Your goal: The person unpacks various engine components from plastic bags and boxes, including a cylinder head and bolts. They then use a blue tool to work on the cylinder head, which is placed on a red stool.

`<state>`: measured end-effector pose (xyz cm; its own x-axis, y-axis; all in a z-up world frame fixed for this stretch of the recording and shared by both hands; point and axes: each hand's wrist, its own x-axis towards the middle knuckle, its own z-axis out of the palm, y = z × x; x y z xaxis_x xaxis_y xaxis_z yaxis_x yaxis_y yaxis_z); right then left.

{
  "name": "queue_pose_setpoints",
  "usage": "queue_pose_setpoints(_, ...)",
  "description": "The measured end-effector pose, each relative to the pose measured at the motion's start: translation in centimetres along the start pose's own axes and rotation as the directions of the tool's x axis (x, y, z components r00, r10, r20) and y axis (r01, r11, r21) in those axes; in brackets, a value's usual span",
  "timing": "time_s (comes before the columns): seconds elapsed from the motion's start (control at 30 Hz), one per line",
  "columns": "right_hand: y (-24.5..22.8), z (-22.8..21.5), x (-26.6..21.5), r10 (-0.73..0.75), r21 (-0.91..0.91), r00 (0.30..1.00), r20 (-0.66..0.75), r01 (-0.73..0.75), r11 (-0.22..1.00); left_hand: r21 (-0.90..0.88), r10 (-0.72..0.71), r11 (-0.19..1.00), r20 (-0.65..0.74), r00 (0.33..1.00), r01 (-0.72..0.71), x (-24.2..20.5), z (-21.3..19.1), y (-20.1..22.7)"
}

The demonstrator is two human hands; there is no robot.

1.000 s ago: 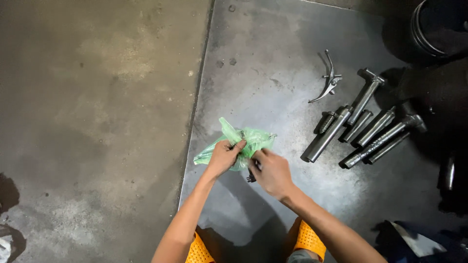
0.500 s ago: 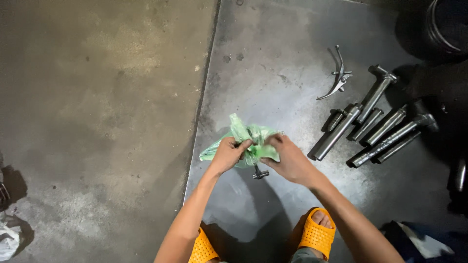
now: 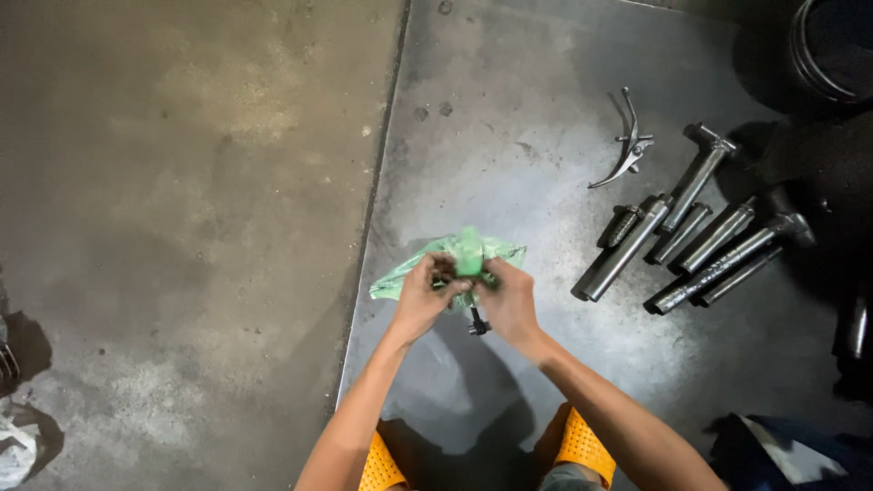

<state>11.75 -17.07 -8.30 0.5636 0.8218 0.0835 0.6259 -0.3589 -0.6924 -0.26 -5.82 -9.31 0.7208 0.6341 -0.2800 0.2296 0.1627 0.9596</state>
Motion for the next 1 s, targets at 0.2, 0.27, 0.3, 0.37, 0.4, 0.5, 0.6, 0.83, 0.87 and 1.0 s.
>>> queue_pose_setpoints(0.2,1.0,0.9,1.0,0.439,0.618,0.897,0.056,-0.376,0.690,0.310,0.290,0.925,-0.204,0.935,-0.220,-1.7,1.4,0.9)
queue_pose_setpoints(0.27,1.9,0.8,1.5,0.408,0.609,0.908,0.088,-0.374,0.700,0.652,0.671,0.542,0.044,0.740,-0.530,-1.9,1.5,1.3)
queue_pose_setpoints(0.3,1.6,0.5,1.9,0.409,0.609,0.909,0.085,-0.372,0.700,0.651,0.672,0.541,0.045,0.739,-0.532,-1.9,1.5,1.4)
queue_pose_setpoints(0.37,1.2,-0.1,2.6,0.307,0.342,0.952,0.016,-0.293,0.893,0.726,0.728,0.360,0.175,0.662,-0.587,-1.7,1.4,1.7)
queue_pose_setpoints(0.4,1.2,-0.2,2.8,0.307,0.343,0.952,0.011,-0.292,0.893,0.725,0.730,0.356,0.177,0.660,-0.590,-1.6,1.4,1.5)
queue_pose_setpoints(0.5,0.6,-0.9,3.5,0.113,0.184,0.990,0.083,-0.126,0.975,0.700,0.692,0.419,0.166,0.702,-0.579,-1.4,1.2,1.3)
queue_pose_setpoints(0.6,-0.8,-2.4,3.8,0.035,0.184,0.977,0.213,-0.076,0.980,0.603,0.652,0.609,-0.009,0.758,-0.516,-1.4,1.1,1.3)
queue_pose_setpoints(0.83,-1.7,-4.8,3.4,-0.004,0.194,0.890,0.456,-0.095,0.977,0.330,0.396,0.883,-0.145,0.907,-0.334,-0.9,0.8,0.9)
queue_pose_setpoints(0.87,-0.8,-4.1,3.3,0.007,0.133,0.904,0.428,-0.071,0.989,0.286,0.348,0.911,-0.143,0.927,-0.298,-0.8,0.7,1.0)
queue_pose_setpoints(1.0,1.3,-2.6,4.1,0.032,0.291,0.910,0.413,-0.165,0.942,0.302,0.364,0.901,-0.138,0.921,-0.311,-0.8,0.7,1.4)
